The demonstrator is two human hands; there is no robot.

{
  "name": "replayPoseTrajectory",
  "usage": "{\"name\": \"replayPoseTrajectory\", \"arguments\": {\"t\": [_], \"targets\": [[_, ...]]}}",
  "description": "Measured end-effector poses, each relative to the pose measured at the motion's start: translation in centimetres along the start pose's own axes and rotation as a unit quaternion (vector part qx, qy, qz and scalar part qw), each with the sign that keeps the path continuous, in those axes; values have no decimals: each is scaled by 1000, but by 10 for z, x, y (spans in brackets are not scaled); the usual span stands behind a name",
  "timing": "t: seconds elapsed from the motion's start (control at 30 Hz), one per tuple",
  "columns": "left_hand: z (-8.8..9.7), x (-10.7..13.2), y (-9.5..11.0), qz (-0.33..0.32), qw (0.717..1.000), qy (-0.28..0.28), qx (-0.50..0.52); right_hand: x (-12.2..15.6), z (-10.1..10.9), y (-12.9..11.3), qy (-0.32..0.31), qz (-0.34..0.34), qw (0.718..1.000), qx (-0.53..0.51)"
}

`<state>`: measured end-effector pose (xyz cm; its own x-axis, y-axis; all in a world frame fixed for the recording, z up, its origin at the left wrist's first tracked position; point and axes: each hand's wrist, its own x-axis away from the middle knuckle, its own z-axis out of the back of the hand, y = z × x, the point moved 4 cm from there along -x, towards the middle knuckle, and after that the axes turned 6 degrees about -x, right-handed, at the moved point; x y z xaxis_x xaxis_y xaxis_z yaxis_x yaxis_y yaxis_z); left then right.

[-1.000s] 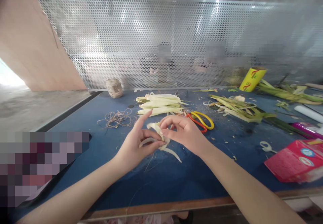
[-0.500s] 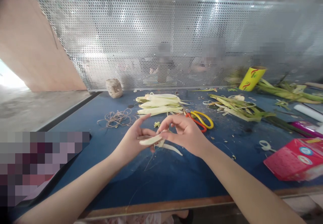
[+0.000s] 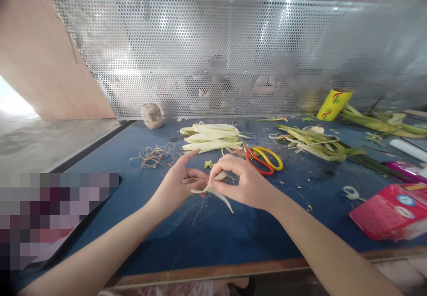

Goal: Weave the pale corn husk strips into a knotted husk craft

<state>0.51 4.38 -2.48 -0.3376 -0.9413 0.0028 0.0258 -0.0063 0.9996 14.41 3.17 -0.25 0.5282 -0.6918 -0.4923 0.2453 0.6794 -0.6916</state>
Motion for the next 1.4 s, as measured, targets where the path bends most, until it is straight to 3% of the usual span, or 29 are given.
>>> {"name": "replayPoseTrajectory", "arguments": {"t": [0.57, 0.87, 1.4], "targets": [[3, 3, -1, 13, 999, 29, -43, 0, -3, 0, 8, -7, 998, 63], [2, 3, 0, 21, 999, 23, -35, 0, -1, 0, 54, 44, 993, 95], [1, 1, -3, 53, 998, 21, 2, 3, -1, -4, 67, 92, 986, 125]]}}
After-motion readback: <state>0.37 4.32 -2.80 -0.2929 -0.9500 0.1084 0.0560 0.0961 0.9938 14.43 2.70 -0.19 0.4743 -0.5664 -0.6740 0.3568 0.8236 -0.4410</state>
